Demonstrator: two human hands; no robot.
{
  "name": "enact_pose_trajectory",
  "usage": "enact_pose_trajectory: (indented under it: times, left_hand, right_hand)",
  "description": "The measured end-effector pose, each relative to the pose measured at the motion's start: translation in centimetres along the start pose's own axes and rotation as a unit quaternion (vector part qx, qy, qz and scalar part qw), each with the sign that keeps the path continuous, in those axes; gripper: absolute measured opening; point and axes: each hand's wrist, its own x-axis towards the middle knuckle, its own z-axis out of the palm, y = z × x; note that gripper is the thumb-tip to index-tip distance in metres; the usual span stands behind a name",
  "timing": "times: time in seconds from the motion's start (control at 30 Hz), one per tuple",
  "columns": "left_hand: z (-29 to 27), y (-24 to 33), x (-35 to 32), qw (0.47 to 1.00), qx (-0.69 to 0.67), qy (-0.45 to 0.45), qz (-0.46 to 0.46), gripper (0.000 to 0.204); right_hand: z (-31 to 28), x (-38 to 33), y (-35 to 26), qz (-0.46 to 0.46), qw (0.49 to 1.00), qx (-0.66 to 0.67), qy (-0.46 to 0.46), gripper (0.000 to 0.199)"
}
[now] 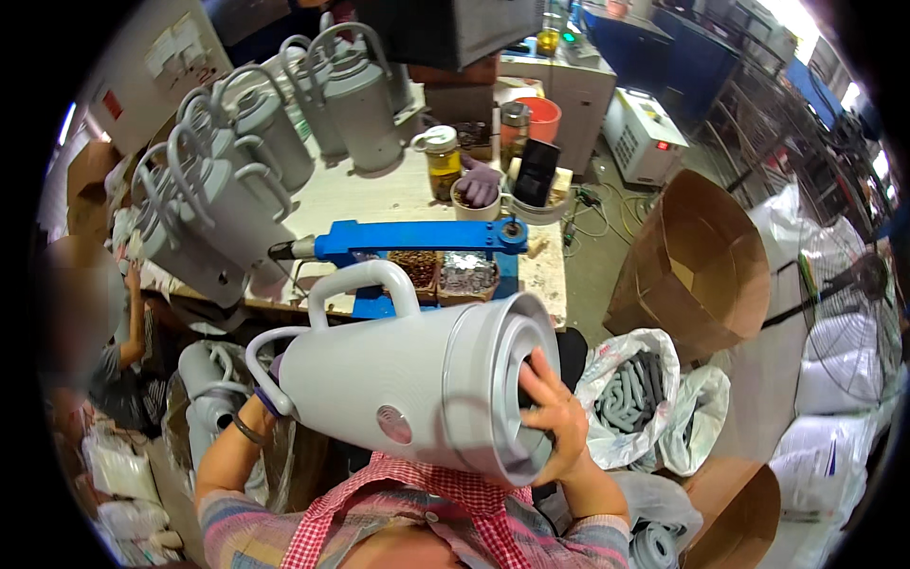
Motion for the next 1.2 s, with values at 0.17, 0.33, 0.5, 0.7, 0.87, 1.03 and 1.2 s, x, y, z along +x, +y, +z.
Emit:
enact_pose_trajectory:
  times: [0.17,0.33,0.5,0.7,0.87,1.03,1.2]
  left_hand:
    - [5.1,5.6,-4.1,0.998,-0.018,0.054,-0.018,0.034]
    - [-0.7,5.0,-4.8,0.96,-0.001,0.209,0.184,0.025]
    - [4.2,12.5,-8.8,0.587,0.52,0.352,0.511,0.037]
    - [2.4,9.7,-14.3,0.595,0.447,0.465,0.48,0.038]
    - [1.4,4.5,-13.4,0.701,0.376,0.445,0.411,0.042]
    - [-0.3,2.6,-13.7,0.765,0.321,0.425,0.362,0.048]
    - [-2.7,3.2,-13.0,0.779,0.296,0.427,0.352,0.055]
  right_hand:
    - [1.0,-0.2,1.2,-0.05,0.998,0.016,-0.045,0.06]
    - [4.9,0.0,5.3,0.089,0.988,0.117,0.052,0.076]
    - [10.2,1.4,8.1,0.298,0.877,0.352,0.137,0.089]
    - [10.8,6.4,5.7,0.302,0.815,0.493,0.039,0.094]
    - [10.8,10.2,2.9,0.277,0.889,0.359,0.062,0.056]
    - [12.1,8.6,3.2,0.297,0.899,0.318,0.05,0.038]
    - [12.8,4.9,4.0,0.287,0.924,0.252,0.034,0.045]
